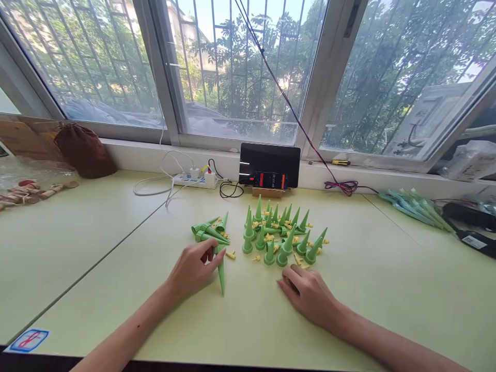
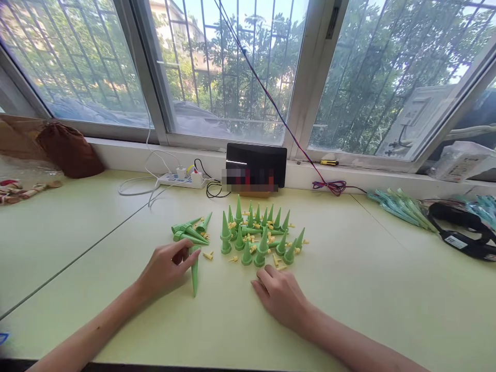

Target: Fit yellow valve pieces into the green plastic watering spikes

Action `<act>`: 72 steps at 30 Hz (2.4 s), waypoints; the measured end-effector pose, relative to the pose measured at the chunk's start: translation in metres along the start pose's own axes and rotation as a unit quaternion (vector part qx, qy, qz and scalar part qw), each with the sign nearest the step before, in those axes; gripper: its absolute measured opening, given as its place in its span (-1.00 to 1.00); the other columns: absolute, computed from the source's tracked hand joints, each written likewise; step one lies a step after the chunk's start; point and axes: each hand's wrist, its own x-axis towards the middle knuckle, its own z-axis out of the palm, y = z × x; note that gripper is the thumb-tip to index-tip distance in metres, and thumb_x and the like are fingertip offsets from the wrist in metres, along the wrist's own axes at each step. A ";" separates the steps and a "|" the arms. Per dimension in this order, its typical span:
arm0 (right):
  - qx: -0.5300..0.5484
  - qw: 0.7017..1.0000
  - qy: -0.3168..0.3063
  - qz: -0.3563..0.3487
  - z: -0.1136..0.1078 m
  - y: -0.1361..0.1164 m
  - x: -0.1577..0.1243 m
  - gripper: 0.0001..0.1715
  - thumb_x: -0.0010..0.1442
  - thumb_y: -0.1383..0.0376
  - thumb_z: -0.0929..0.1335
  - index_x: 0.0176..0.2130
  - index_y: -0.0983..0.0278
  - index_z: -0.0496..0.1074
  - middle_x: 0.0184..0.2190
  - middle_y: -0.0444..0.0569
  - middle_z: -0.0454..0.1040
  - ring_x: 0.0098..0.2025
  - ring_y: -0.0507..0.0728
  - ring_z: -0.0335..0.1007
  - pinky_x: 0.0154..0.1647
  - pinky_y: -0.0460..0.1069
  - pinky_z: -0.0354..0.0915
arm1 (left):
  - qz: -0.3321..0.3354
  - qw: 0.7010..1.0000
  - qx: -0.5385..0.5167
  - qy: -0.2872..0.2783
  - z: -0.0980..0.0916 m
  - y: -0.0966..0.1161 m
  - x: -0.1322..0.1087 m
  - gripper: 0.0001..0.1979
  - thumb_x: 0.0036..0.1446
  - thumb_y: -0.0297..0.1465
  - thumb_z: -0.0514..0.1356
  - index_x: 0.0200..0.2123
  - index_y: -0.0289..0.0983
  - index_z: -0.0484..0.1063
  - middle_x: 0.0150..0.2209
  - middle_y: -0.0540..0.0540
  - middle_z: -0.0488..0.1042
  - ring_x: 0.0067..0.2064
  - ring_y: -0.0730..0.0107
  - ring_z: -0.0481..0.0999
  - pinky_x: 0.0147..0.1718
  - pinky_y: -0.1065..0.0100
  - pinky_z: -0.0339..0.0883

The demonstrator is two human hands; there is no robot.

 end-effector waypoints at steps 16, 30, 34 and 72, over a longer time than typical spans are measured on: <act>0.035 0.999 -0.030 -0.001 0.004 -0.008 0.016 -0.88 0.34 0.37 0.33 -0.09 0.26 0.37 -0.29 -0.01 0.50 -0.32 0.20 0.48 -0.38 0.02 0.26 | 0.323 0.941 -0.065 0.070 0.048 0.061 0.026 -0.97 0.23 -0.42 0.19 -0.27 -0.25 0.37 -0.56 0.07 0.43 -0.58 0.47 0.35 -0.56 0.39 0.17; 0.045 0.996 -0.072 -0.025 -0.005 -0.006 0.020 -0.83 0.46 0.35 0.22 -0.22 0.23 0.32 -0.31 -0.02 0.44 -0.37 0.15 0.38 -0.44 -0.01 0.12 | 0.036 0.940 -0.331 -0.073 0.041 0.070 0.020 -0.84 0.34 -0.31 0.12 -0.28 -0.27 0.35 -0.58 0.11 0.27 -0.58 0.51 0.31 -0.55 0.47 0.21; 0.047 0.996 -0.074 -0.026 -0.005 -0.005 0.021 -0.78 0.47 0.39 0.17 -0.23 0.23 0.31 -0.35 -0.05 0.43 -0.42 0.12 0.33 -0.45 -0.02 0.08 | -0.025 0.898 -0.421 -0.129 0.041 0.069 0.021 -0.77 0.37 -0.21 0.11 -0.22 -0.27 0.33 -0.61 0.15 0.22 -0.62 0.52 0.29 -0.60 0.48 0.18; 0.204 0.979 -0.002 0.018 0.000 0.001 0.021 -0.74 0.31 0.44 0.29 -0.04 0.25 0.46 -0.31 -0.03 0.48 -0.37 0.10 0.40 -0.34 -0.02 0.39 | -0.108 0.793 -0.545 -0.250 0.042 0.069 0.027 -0.60 0.26 -0.03 0.25 -0.29 -0.29 0.37 -0.61 0.03 0.44 -0.64 0.47 0.41 -0.65 0.46 0.28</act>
